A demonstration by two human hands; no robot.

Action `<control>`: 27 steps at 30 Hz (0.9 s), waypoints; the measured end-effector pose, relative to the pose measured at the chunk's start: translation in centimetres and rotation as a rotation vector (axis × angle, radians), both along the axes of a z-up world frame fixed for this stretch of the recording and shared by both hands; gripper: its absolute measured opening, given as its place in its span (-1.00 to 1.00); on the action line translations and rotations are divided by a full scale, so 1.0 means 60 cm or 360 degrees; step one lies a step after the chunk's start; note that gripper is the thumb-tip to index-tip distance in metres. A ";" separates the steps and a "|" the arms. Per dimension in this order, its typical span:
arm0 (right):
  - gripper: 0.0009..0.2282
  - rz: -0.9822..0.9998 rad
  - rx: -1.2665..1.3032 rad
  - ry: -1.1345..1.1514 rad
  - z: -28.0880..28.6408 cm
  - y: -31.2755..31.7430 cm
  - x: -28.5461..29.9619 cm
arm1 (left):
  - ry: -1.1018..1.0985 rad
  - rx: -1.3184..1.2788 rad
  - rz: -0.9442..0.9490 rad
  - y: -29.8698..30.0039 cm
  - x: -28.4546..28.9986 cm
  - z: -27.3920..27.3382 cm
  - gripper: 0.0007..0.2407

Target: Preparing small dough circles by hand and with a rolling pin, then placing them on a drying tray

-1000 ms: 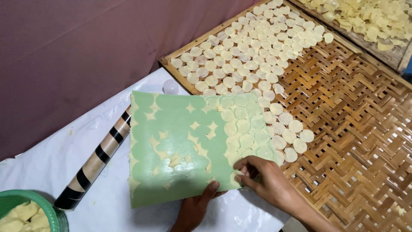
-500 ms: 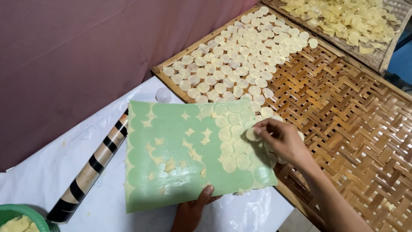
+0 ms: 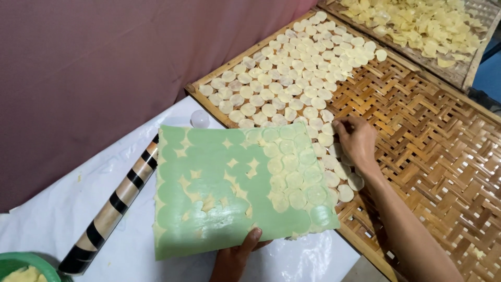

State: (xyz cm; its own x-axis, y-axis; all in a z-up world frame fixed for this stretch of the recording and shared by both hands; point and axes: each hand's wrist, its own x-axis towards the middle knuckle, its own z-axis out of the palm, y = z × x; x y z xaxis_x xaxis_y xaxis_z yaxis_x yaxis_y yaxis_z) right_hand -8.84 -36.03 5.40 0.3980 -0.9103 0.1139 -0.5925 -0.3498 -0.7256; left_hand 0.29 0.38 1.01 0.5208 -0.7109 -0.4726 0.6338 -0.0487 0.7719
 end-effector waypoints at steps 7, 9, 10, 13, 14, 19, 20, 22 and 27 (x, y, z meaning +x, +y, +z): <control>-0.85 0.0563 -0.0509 0.0073 0.062 0.151 -0.022 | -0.0128 -0.0023 -0.0105 0.010 0.000 -0.028 -0.68; -0.89 0.1003 -0.0214 0.0151 0.077 0.209 -0.031 | -0.0218 -0.0193 -0.0130 0.011 -0.001 -0.035 -0.71; -0.89 0.1004 -0.0208 0.0154 0.075 0.226 -0.033 | -0.0213 -0.0188 -0.0130 0.009 -0.001 -0.031 -0.71; -0.89 0.1100 -0.0323 0.0294 0.067 0.269 -0.037 | -0.0133 -0.0124 -0.0076 0.006 0.001 -0.017 -0.73; -0.88 0.1036 -0.0377 0.0349 0.060 0.277 -0.037 | -0.0157 -0.0131 -0.0121 0.006 0.002 -0.012 -0.71; -0.86 0.0926 -0.0368 0.0447 0.044 0.284 -0.032 | -0.0215 -0.0172 -0.0161 0.008 0.000 -0.018 -0.71; -0.83 0.0898 -0.0223 0.0527 0.042 0.283 -0.029 | -0.0250 -0.0224 -0.0135 0.008 -0.001 -0.022 -0.70; -0.80 0.0867 -0.0079 0.0607 0.043 0.283 -0.027 | -0.0283 -0.0277 -0.0109 0.007 -0.002 -0.027 -0.68; -0.81 0.0884 -0.0035 0.0502 0.044 0.296 -0.036 | -0.0236 -0.0291 -0.0124 0.008 -0.003 -0.033 -0.66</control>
